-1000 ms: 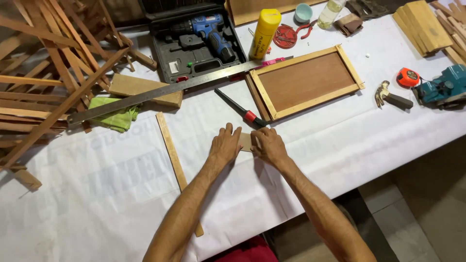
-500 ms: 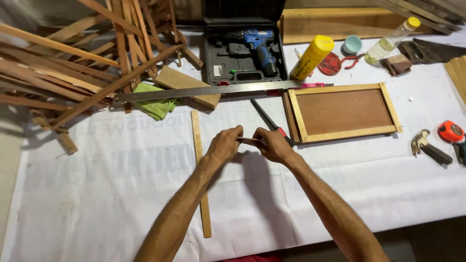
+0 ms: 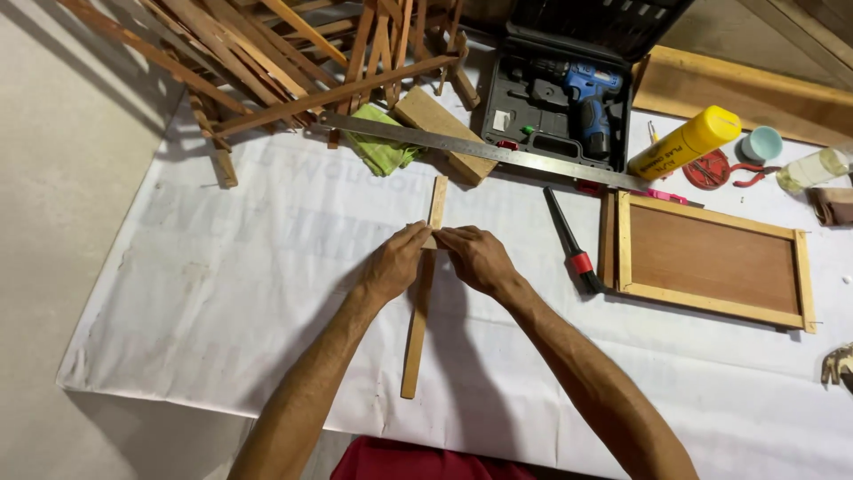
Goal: Assembling and measuring small wooden frame components using a tape measure and hand tools.
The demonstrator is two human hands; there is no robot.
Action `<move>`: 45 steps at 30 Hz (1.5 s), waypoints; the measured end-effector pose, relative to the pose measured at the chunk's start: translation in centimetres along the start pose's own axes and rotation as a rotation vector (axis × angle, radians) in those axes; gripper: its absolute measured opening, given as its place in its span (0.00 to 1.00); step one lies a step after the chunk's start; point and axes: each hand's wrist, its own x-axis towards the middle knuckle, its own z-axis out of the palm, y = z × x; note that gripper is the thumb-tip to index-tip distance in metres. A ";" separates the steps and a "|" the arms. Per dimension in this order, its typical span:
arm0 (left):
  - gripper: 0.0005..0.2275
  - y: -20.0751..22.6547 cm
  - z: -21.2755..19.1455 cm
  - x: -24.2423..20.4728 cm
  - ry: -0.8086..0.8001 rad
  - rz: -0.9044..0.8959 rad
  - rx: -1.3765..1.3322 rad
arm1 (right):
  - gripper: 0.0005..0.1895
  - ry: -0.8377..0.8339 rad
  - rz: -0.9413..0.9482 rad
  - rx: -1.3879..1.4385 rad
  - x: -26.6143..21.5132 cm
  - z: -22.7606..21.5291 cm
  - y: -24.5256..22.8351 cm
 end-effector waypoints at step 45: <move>0.23 -4.8 3.1 0.6 -0.311 0.017 0.635 | 0.36 -0.225 0.077 -0.327 0.2 5.0 3.4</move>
